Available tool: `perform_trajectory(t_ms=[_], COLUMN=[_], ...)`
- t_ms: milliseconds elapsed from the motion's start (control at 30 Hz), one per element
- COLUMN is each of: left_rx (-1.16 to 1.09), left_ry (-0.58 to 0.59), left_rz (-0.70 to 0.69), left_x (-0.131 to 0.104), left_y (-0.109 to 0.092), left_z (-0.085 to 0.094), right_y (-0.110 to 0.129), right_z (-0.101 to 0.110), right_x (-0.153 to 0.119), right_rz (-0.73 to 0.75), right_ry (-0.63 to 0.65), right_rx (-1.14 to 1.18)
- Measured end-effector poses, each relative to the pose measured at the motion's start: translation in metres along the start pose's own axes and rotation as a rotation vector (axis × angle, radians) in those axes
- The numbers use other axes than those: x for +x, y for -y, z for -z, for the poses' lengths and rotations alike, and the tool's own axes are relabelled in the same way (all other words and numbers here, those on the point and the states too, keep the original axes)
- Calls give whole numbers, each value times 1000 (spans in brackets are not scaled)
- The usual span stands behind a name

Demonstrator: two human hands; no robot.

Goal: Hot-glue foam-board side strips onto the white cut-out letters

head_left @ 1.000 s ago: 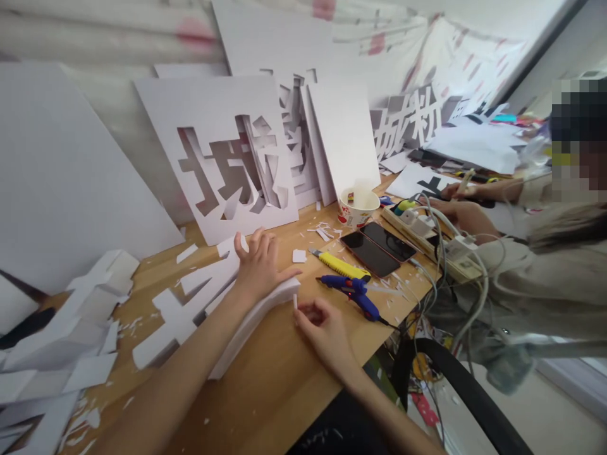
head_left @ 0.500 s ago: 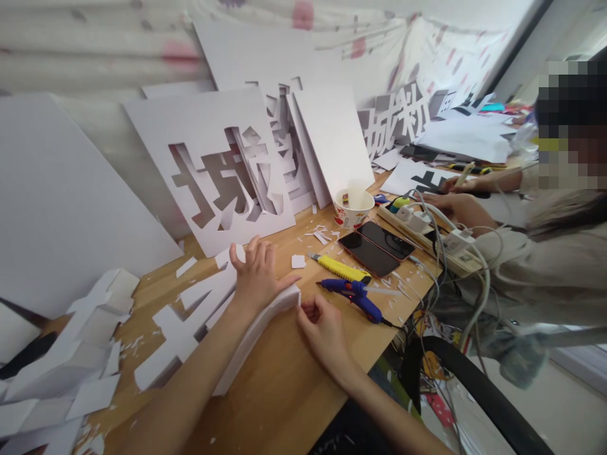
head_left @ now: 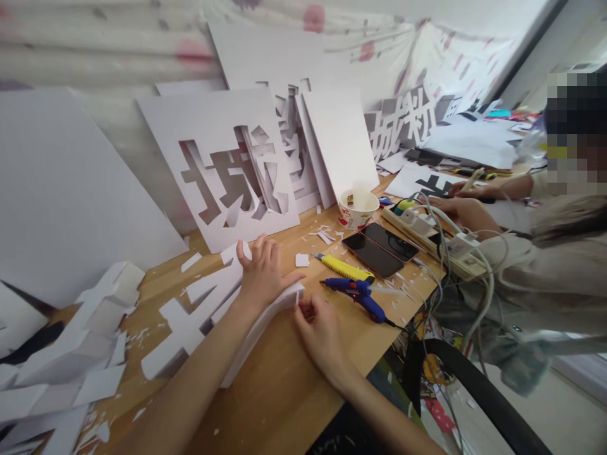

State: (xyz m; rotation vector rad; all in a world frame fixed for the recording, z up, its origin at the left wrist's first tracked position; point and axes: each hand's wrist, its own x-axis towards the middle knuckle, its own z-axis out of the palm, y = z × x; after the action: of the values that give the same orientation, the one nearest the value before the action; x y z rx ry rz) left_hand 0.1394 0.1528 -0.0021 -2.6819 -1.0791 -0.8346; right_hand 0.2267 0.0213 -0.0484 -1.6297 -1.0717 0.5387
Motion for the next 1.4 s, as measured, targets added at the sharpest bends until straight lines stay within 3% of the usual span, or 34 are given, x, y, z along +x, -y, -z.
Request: perform_trajectory(t_ms=[600,1400], left_rx=[-31,-41], left_ry=[33,43], left_rz=[5,4], left_x=[1,0], left_y=[-1,1], left_z=[0,-2], right_y=[0,4], right_z=[-3,-12], right_x=[0,-2], right_rz=[52,122], right_ry=[25,176], right_rx=[-71,-6])
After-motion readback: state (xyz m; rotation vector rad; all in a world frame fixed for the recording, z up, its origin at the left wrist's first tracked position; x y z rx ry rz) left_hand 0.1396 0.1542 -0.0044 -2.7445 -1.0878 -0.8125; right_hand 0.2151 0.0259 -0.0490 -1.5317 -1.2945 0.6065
